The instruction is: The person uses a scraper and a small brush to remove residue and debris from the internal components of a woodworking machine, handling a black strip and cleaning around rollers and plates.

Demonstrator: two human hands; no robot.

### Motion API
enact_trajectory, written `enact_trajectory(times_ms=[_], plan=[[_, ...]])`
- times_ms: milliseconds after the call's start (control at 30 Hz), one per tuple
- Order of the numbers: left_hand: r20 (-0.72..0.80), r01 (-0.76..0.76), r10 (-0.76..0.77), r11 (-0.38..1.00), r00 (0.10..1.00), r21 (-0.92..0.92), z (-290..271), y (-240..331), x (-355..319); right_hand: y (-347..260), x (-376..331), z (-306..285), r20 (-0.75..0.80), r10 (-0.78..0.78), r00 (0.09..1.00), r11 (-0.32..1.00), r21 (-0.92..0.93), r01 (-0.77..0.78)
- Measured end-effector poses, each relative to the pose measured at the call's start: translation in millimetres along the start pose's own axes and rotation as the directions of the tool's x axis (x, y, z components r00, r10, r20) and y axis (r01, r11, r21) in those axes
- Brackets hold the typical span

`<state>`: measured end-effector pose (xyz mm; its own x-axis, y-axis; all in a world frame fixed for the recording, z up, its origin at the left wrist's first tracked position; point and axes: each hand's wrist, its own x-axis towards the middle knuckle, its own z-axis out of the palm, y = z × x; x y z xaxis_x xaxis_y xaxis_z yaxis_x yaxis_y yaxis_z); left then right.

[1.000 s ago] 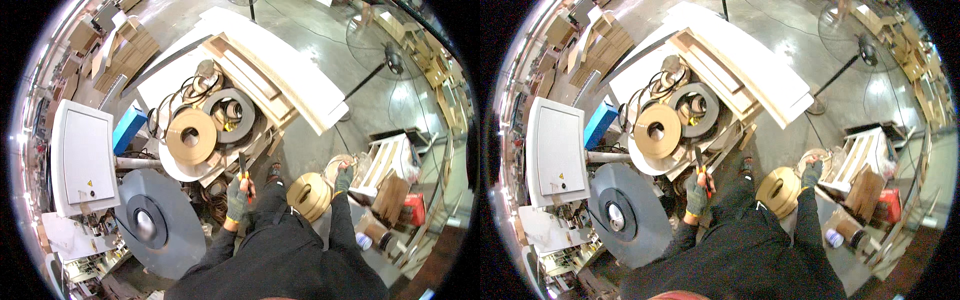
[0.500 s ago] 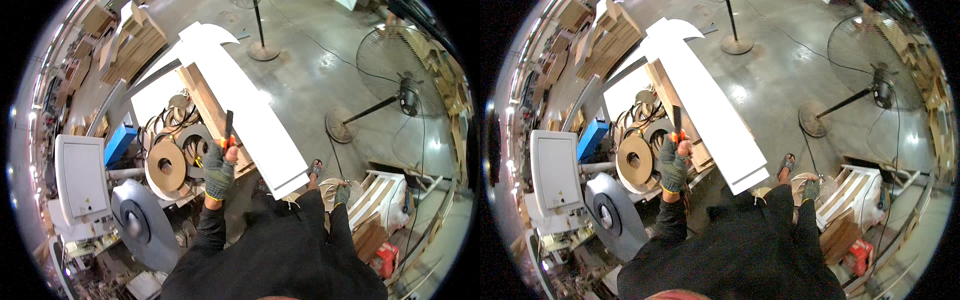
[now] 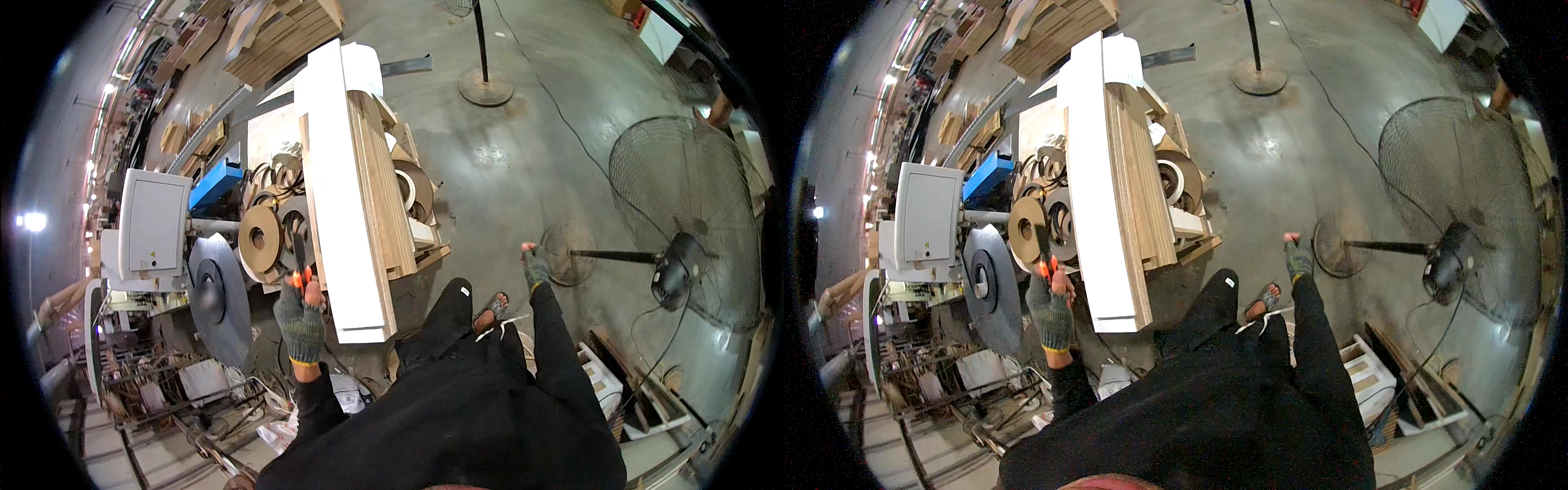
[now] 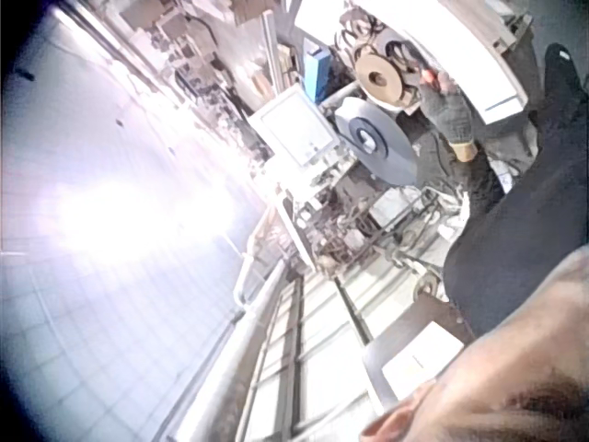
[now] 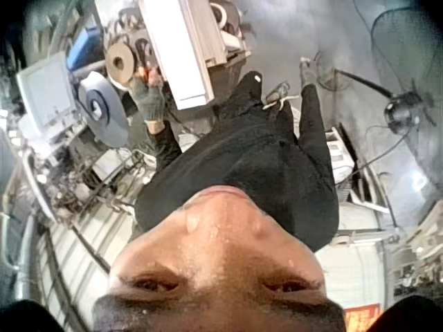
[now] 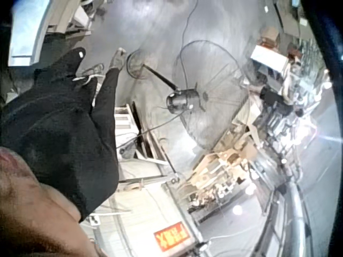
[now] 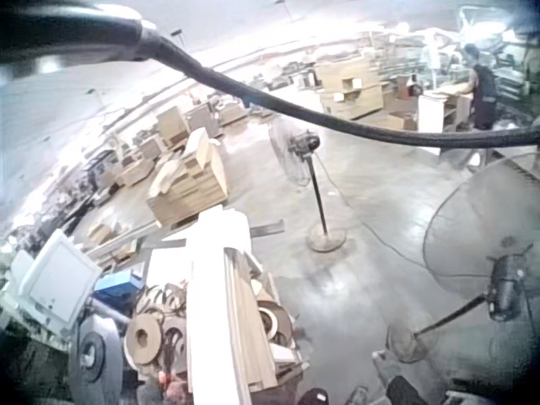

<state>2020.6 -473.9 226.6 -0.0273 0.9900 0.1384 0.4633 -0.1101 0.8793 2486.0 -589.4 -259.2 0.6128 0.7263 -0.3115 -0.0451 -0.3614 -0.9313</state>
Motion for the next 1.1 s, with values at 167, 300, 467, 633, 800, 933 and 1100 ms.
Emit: enact_trajectory(times_ms=[167, 300, 467, 633, 800, 933, 1100], plan=[[0.028, 0.186, -0.184, 0.952, 0.982, -0.245, 70, 58, -38, -83, 93, 74, 0.254, 0.022, 0.967, 0.998, 0.049, -0.036], [0.062, 0.335, -0.334, 0.880, 0.940, -0.335, 138, 71, -35, -158, 136, 143, 0.466, 0.039, 0.884, 0.998, 0.029, -0.060], [0.073, 0.362, -0.365, 0.838, 0.928, -0.410, 204, 88, 43, -217, 232, 170, 0.531, -0.011, 0.847, 1.000, 0.005, 0.010], [-0.068, 0.324, -0.367, 0.882, 0.928, -0.341, 235, 104, 121, -286, 347, 205, 0.535, 0.019, 0.845, 0.998, 0.043, -0.050], [-0.185, 0.396, -0.472, 0.854, 0.862, -0.338, 269, 100, 182, -341, 438, 284, 0.553, 0.127, 0.823, 0.977, 0.071, -0.199], [-0.317, 0.357, -0.432, 0.895, 0.844, -0.269, 320, 95, 264, -357, 527, 350, 0.585, 0.205, 0.784, 0.956, 0.053, -0.289], [-0.341, 0.386, -0.434, 0.900, 0.834, -0.203, 382, 116, 383, -368, 572, 391, 0.831, 0.200, 0.519, 0.913, 0.035, -0.407]])
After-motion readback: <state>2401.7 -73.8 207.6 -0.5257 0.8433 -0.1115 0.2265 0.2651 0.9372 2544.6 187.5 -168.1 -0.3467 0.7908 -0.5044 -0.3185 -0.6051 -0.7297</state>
